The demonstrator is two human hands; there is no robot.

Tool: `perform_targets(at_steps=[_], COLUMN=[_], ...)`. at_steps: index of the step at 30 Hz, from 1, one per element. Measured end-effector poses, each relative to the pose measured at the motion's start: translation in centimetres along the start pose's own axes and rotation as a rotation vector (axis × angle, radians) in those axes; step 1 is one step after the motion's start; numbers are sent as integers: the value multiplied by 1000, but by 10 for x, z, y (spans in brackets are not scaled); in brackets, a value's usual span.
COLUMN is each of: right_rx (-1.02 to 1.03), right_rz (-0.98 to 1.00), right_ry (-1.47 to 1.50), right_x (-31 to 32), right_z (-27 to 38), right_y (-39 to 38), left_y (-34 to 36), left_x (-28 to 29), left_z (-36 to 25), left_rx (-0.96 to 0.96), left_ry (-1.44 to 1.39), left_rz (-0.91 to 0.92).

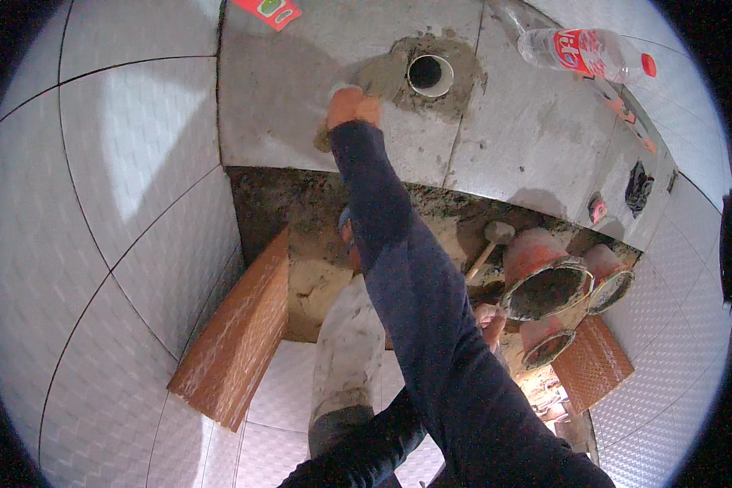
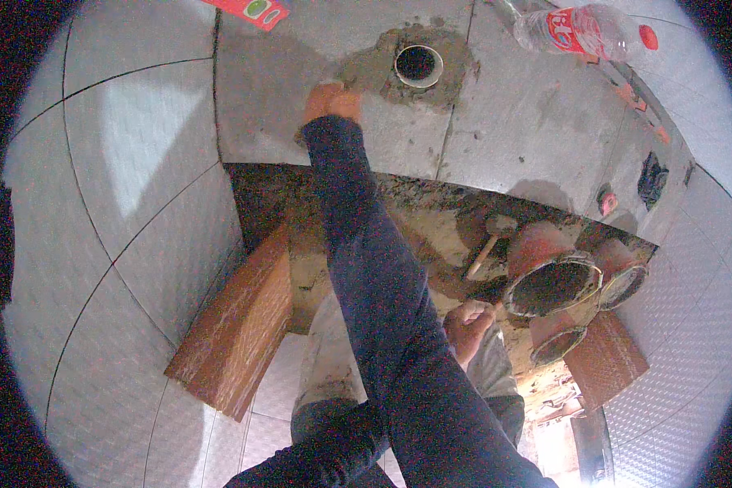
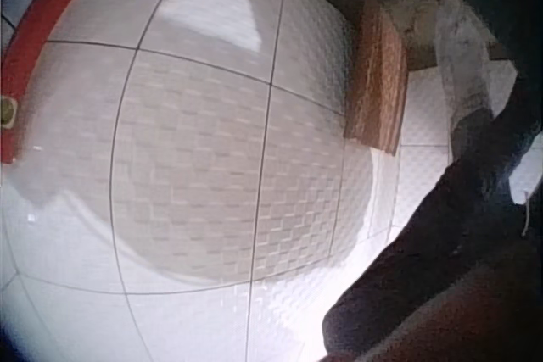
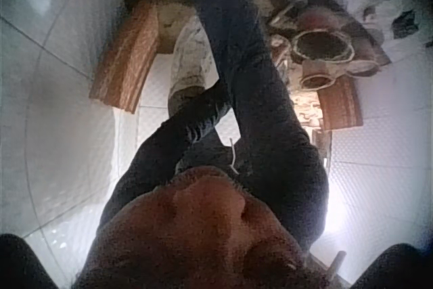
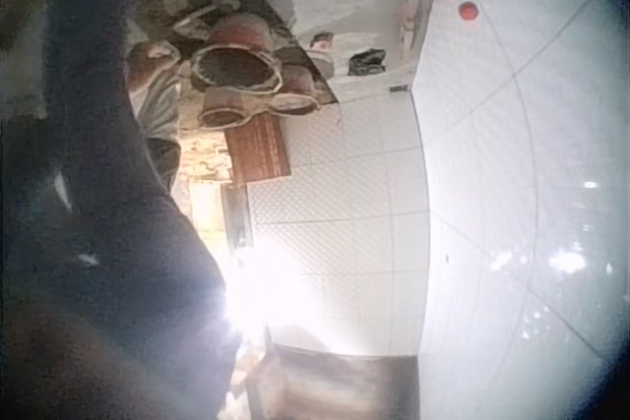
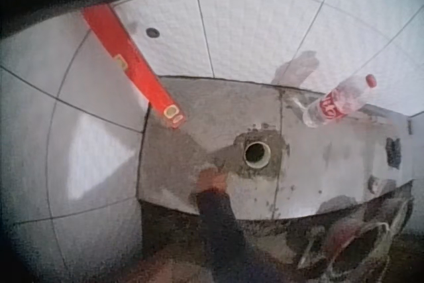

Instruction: The person installs floor tiles in a tiled room, using a rubber mallet to tap tiles into place and a spirit level to check alignment. They apply cement mortar around a floor drain using a trowel and mark a tile with a red marker before placing it. The person also pours cement from a bucket onto the floor to prepare the surface.

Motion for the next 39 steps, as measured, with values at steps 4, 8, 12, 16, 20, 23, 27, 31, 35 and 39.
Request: perform_targets(at_steps=[4, 8, 12, 16, 20, 23, 27, 31, 35, 39], right_rx=[-145, 49, -40, -11, -107, 169, -86, 64, 43, -128], right_rz=[22, 19, -10, 46, 13, 45, 144, 188, 231, 176], right_ry=[71, -88, 54, 54, 136, -25, 72, 10, -117, -10], right_x=[-22, -21, -8, 7, 21, 26, 35, 54, 68, 56], right_z=[-18, -70, -128, -153, -169, -173, -221, -211, -229, -279], right_y=[-40, -75, -97, -116, -122, -109, -114, -119, -91, -84], left_y=[-13, 36, 158, 237, 144, 30, -12, -6, -15, -12], left_x=[3, 45, 159, 226, 147, 17, -19, -17, -16, -18], left_z=[-21, -19, -4, -20, -45, 27, 61, 43, 21, 32], left_rx=[-41, -307, -897, -1021, -999, -443, -176, -70, -103, -137], left_ry=[131, 336, 1109, 1422, 1390, 483, 248, 242, 279, 182], left_rz=[-64, -219, -733, -1122, -860, -95, -51, 83, 52, 31])
Point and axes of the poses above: each hand's wrist, its own y-axis towards the middle knuckle, its own x-axis out of the back of the hand, z = x × y, the point moved 8 cm from there along y, towards the middle knuckle, and after that the axes turned 11 degrees about -z, right-handed, at the moved point
